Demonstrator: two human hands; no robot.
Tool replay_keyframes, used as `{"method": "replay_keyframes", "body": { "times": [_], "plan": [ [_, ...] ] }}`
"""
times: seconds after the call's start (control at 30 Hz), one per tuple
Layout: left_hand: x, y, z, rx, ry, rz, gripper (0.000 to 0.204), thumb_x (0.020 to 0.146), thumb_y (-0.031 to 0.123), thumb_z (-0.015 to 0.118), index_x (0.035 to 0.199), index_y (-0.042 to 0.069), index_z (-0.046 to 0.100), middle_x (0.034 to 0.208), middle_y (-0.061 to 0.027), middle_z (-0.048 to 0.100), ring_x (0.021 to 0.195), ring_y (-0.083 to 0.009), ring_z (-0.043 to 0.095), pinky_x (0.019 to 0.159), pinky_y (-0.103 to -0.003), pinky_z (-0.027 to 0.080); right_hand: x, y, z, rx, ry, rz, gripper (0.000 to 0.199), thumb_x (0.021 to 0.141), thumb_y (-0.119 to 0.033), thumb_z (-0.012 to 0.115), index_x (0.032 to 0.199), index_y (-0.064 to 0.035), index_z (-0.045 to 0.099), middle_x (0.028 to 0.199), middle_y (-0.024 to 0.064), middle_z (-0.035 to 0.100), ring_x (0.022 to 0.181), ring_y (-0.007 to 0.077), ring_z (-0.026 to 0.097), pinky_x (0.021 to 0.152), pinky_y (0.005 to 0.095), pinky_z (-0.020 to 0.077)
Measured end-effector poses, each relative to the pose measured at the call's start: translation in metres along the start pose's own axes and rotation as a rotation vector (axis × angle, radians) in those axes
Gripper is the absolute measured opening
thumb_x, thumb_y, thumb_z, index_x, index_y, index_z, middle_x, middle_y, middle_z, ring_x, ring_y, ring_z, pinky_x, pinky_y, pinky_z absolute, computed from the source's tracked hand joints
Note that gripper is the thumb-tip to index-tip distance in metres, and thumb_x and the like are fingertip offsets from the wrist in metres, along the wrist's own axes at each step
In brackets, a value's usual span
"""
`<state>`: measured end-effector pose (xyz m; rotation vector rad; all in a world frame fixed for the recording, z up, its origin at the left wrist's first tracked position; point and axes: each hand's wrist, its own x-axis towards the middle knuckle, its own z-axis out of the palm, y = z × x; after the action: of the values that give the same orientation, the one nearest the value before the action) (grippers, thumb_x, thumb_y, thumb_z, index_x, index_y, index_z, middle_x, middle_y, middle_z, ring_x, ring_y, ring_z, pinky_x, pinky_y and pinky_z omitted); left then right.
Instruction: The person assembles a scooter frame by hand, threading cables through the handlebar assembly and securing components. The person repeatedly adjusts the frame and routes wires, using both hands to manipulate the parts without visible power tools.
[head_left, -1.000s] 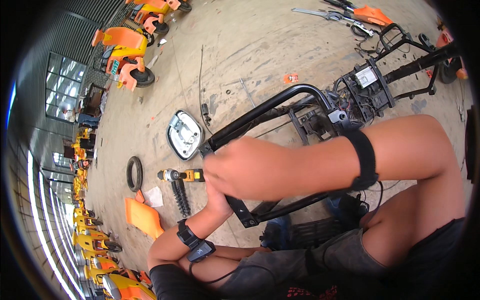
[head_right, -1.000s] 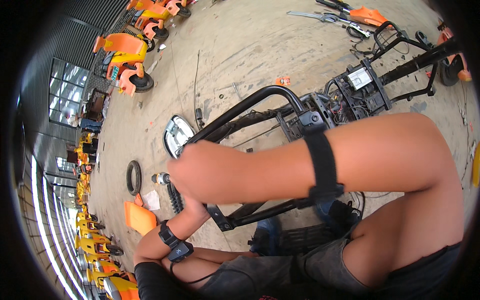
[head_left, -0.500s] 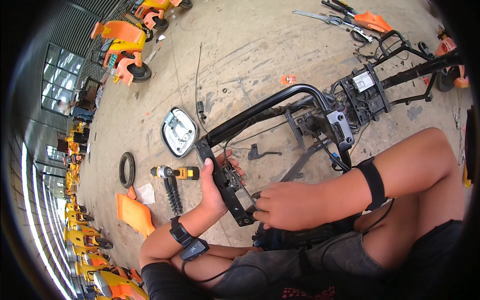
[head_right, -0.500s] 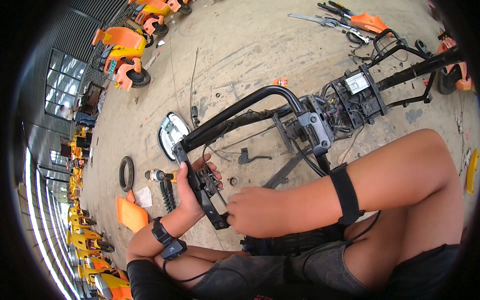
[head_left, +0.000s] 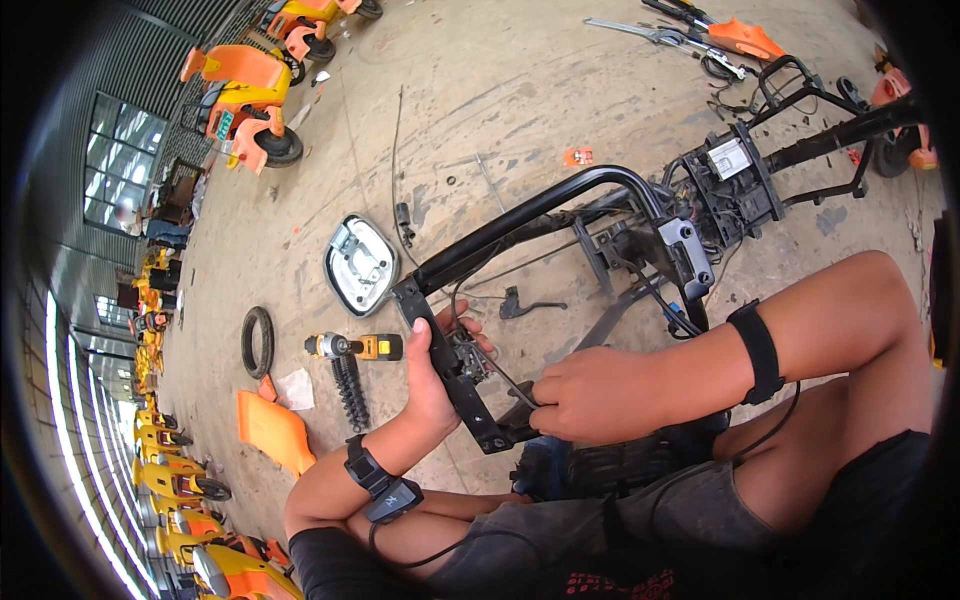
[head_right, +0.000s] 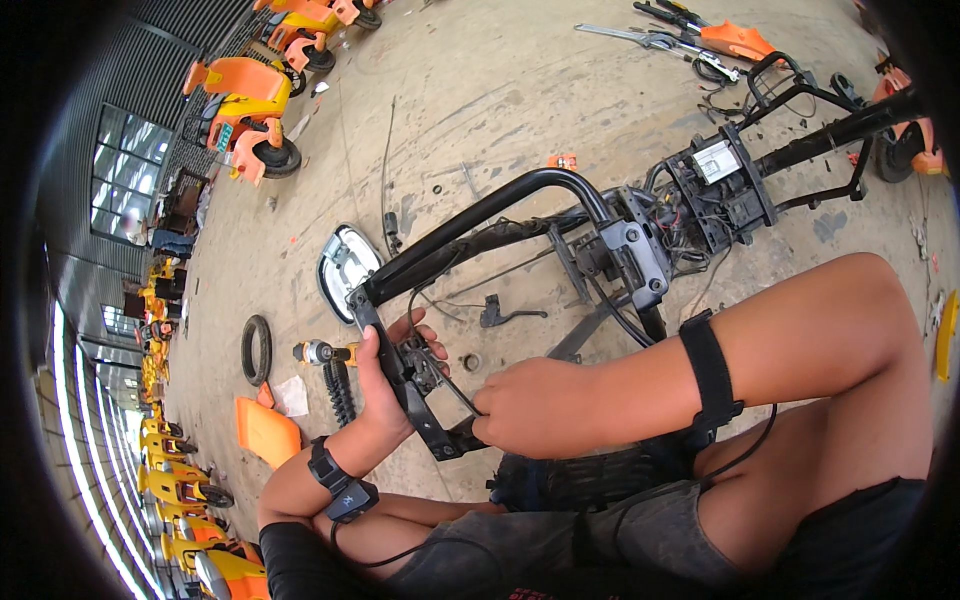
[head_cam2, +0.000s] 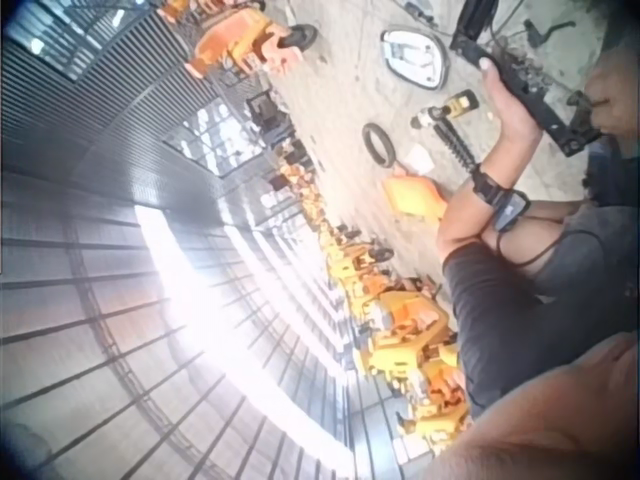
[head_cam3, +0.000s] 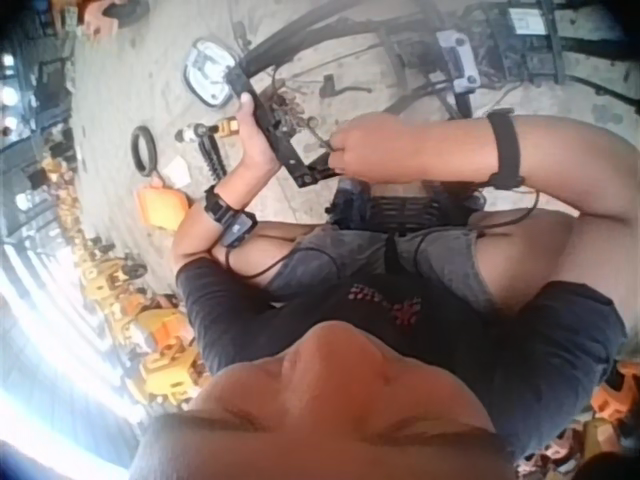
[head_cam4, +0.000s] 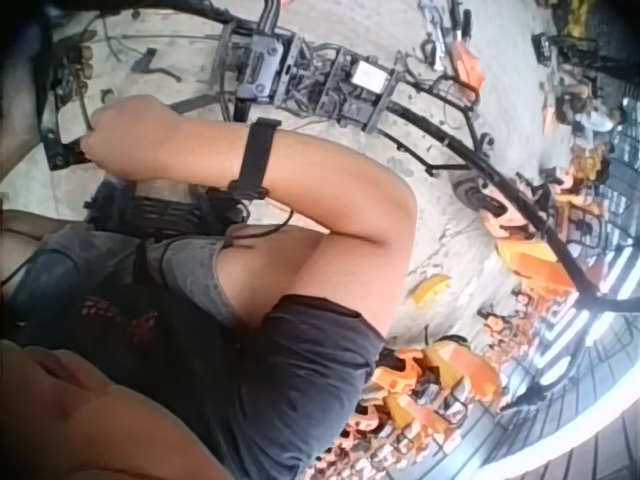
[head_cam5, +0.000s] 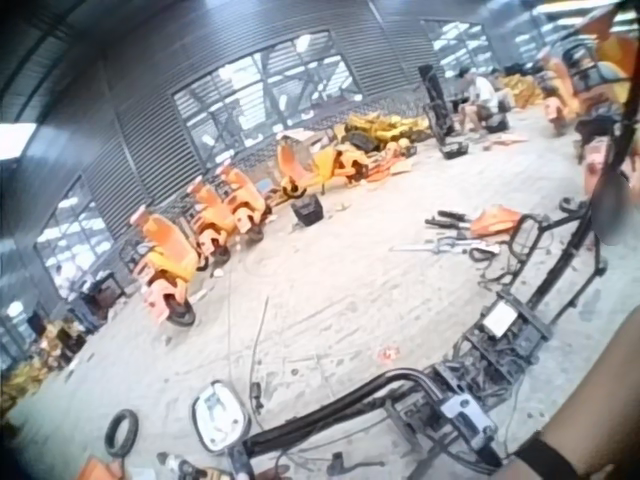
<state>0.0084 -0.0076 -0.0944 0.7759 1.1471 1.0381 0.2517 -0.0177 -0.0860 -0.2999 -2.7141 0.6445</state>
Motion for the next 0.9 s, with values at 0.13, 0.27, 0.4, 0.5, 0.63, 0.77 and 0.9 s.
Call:
{"method": "replay_keyframes", "body": {
  "times": [0.13, 0.27, 0.4, 0.5, 0.63, 0.77, 0.9],
  "plan": [
    [-0.001, 0.002, 0.003, 0.003, 0.006, -0.002, 0.078, 0.097, 0.066, 0.038, 0.137, -0.001, 0.048, 0.103, -0.0085, 0.06, 0.09, -0.0219, 0.063, 0.075, -0.037, 0.054, -0.004, 0.002, -0.001, 0.037, 0.029, 0.018, 0.028, 0.078, -0.014, 0.067, 0.104, -0.0048, 0.064, 0.087, 0.0098, 0.061, 0.087, 0.0297, 0.065, 0.07, 0.0391, 0.0551],
    [-0.001, 0.0, 0.0, 0.006, 0.002, 0.003, 0.079, 0.096, 0.066, 0.038, 0.137, -0.001, 0.048, 0.104, -0.009, 0.06, 0.09, -0.0228, 0.063, 0.075, -0.037, 0.054, -0.005, 0.001, -0.014, 0.097, -0.013, 0.155, 0.038, 0.08, -0.014, 0.067, 0.116, -0.0051, 0.06, 0.089, 0.0122, 0.063, 0.086, 0.0328, 0.066, 0.07, 0.041, 0.0549],
    [-0.001, 0.002, 0.003, 0.001, 0.013, -0.003, 0.08, 0.096, 0.067, 0.038, 0.137, -0.001, 0.048, 0.103, -0.0091, 0.059, 0.089, -0.0235, 0.063, 0.075, -0.037, 0.053, -0.006, 0.005, -0.023, 0.186, 0.109, 0.255, 0.029, 0.085, -0.012, 0.063, 0.112, -0.0031, 0.061, 0.091, 0.0168, 0.067, 0.086, 0.0359, 0.067, 0.071, 0.044, 0.0541],
    [-0.004, 0.003, 0.004, -0.01, 0.005, -0.016, 0.081, 0.094, 0.067, 0.044, 0.139, -0.001, 0.046, 0.104, -0.0085, 0.059, 0.09, -0.021, 0.063, 0.074, -0.035, 0.055, 0.0, 0.01, -0.03, 0.336, 0.279, 0.285, 0.022, 0.087, -0.013, 0.059, 0.106, -0.0009, 0.062, 0.087, 0.0202, 0.068, 0.083, 0.039, 0.067, 0.072, 0.0477, 0.0531],
    [-0.004, 0.005, 0.006, 0.015, 0.036, -0.018, 0.078, 0.095, 0.066, 0.043, 0.138, 0.0, 0.047, 0.105, -0.0082, 0.059, 0.09, -0.021, 0.063, 0.074, -0.036, 0.055, 0.023, 0.01, -0.055, 0.548, 0.426, 0.352, 0.02, 0.091, -0.015, 0.059, 0.099, 0.0015, 0.065, 0.081, 0.0225, 0.068, 0.079, 0.0402, 0.067, 0.07, 0.0475, 0.0525],
    [-0.003, 0.004, 0.003, -0.003, -0.004, -0.024, 0.072, 0.096, 0.064, 0.041, 0.13, 0.002, 0.051, 0.104, -0.0085, 0.059, 0.089, -0.0214, 0.063, 0.074, -0.037, 0.055, 0.047, 0.024, -0.064, 0.608, 0.555, 0.416, 0.025, 0.095, -0.02, 0.057, 0.093, 0.0036, 0.065, 0.076, 0.0237, 0.067, 0.075, 0.0411, 0.067, 0.069, 0.0467, 0.0524],
    [-0.002, 0.002, 0.0, -0.032, -0.022, -0.009, 0.065, 0.098, 0.063, 0.039, 0.121, 0.004, 0.053, 0.104, -0.0094, 0.06, 0.088, -0.0215, 0.062, 0.073, -0.037, 0.055, 0.06, 0.027, -0.071, 0.668, 0.612, 0.403, 0.029, 0.096, -0.021, 0.055, 0.091, 0.0054, 0.064, 0.073, 0.0251, 0.066, 0.073, 0.0431, 0.067, 0.068, 0.0477, 0.0527]
  ]
}}
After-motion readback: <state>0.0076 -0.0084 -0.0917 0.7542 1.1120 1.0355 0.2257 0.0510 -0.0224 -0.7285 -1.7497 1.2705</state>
